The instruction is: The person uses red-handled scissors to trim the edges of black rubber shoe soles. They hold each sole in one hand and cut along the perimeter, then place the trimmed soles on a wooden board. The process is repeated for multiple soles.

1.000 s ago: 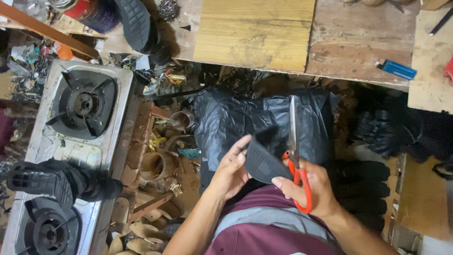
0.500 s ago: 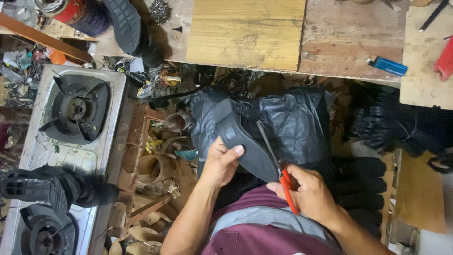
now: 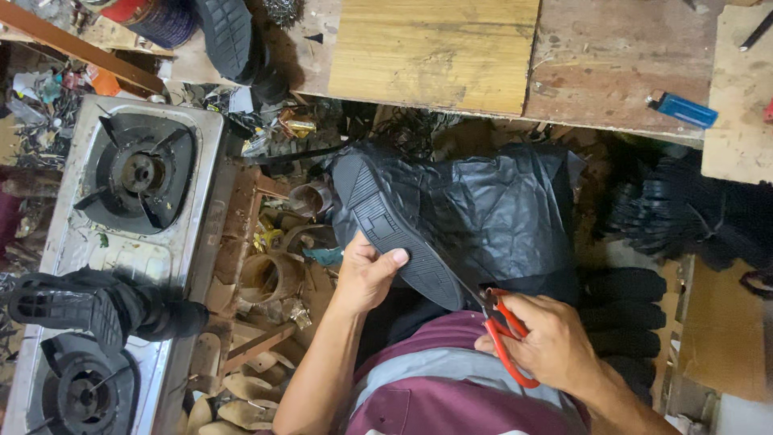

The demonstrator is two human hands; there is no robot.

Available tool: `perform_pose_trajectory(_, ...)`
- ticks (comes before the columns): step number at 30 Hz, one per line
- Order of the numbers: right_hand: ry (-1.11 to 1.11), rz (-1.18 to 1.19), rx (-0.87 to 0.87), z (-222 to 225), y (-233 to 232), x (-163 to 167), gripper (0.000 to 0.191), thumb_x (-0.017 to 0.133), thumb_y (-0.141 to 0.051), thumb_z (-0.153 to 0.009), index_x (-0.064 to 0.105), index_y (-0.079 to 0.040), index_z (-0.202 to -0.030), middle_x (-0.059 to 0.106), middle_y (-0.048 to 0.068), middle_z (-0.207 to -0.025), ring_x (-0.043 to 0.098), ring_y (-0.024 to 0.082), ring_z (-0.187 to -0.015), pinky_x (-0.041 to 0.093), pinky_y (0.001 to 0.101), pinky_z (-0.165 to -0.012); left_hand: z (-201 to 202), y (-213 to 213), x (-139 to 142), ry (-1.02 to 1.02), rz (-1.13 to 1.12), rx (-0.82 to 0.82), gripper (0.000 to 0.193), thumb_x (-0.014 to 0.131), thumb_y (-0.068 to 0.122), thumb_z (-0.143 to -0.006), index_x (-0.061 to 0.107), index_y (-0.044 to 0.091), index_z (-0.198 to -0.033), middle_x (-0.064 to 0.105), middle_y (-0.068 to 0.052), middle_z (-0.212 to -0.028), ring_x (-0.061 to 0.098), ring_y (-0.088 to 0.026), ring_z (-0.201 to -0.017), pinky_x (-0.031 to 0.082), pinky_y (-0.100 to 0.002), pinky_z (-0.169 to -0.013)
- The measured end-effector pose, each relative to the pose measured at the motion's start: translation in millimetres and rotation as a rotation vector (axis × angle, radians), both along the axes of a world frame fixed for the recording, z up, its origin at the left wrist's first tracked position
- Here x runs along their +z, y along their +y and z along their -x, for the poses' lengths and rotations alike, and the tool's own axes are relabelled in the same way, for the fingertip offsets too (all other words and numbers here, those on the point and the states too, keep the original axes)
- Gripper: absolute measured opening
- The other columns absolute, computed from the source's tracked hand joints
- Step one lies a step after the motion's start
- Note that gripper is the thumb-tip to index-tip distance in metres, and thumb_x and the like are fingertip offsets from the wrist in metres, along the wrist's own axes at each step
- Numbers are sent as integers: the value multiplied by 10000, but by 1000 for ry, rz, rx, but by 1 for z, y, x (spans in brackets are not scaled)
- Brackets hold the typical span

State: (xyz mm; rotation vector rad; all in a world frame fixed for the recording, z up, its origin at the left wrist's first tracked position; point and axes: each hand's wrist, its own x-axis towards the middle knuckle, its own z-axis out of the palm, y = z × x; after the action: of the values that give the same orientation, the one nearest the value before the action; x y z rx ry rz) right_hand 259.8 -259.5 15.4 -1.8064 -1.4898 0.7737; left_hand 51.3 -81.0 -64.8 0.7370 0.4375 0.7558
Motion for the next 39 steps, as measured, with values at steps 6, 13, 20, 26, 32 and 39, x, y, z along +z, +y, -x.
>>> perform_pose_trajectory(6,68,123,34,-9,-5,5,432,952,-296,-581,702,-39,-822,659,92,-579,653,246,-481,501,366,-486,8,3,-8,56,-47,-30,499,729,-77,-892,568,2,-1357,690,-86,-1254,652,-193,-1159,515,-369,-1045)
perform_pose_trajectory(13,184,145,32,-10,-12,-2,369,937,-247,-637,695,-17,-794,658,74,-555,626,169,-426,484,329,-429,7,2,-5,57,-53,-46,526,723,-68,-904,542,5,-1392,677,-94,-1268,648,-195,-1167,512,-368,-1046)
perform_pose_trajectory(20,160,192,-23,-1,-12,-9,441,948,-251,-605,707,-26,-899,620,86,-534,580,169,-428,463,335,-431,8,4,-2,12,13,-74,410,676,14,-963,569,-10,-1358,681,-104,-1278,646,-206,-1180,501,-388,-1063)
perform_pose_trajectory(26,132,-5,31,0,-10,-12,359,926,-226,-650,684,-23,-820,686,72,-611,657,148,-505,503,313,-483,7,-1,-7,54,-63,-76,354,691,1,-968,611,-16,-1313,692,-96,-1251,646,-203,-1157,504,-384,-1050)
perform_pose_trajectory(32,267,269,-5,-5,-14,-16,222,833,-152,-753,720,-60,-920,793,31,-622,780,111,-524,555,284,-447,12,2,-12,113,-115,-81,374,707,4,-943,624,-8,-1307,685,-75,-1260,635,-175,-1156,490,-355,-1052)
perform_pose_trajectory(39,409,448,-40,-6,-18,-21,227,834,-128,-757,685,-38,-902,759,56,-646,753,105,-555,591,284,-500,18,10,-6,236,-147,-153,313,686,72,-992,653,-30,-1286,708,-68,-1245,639,-164,-1153,495,-344,-1051)
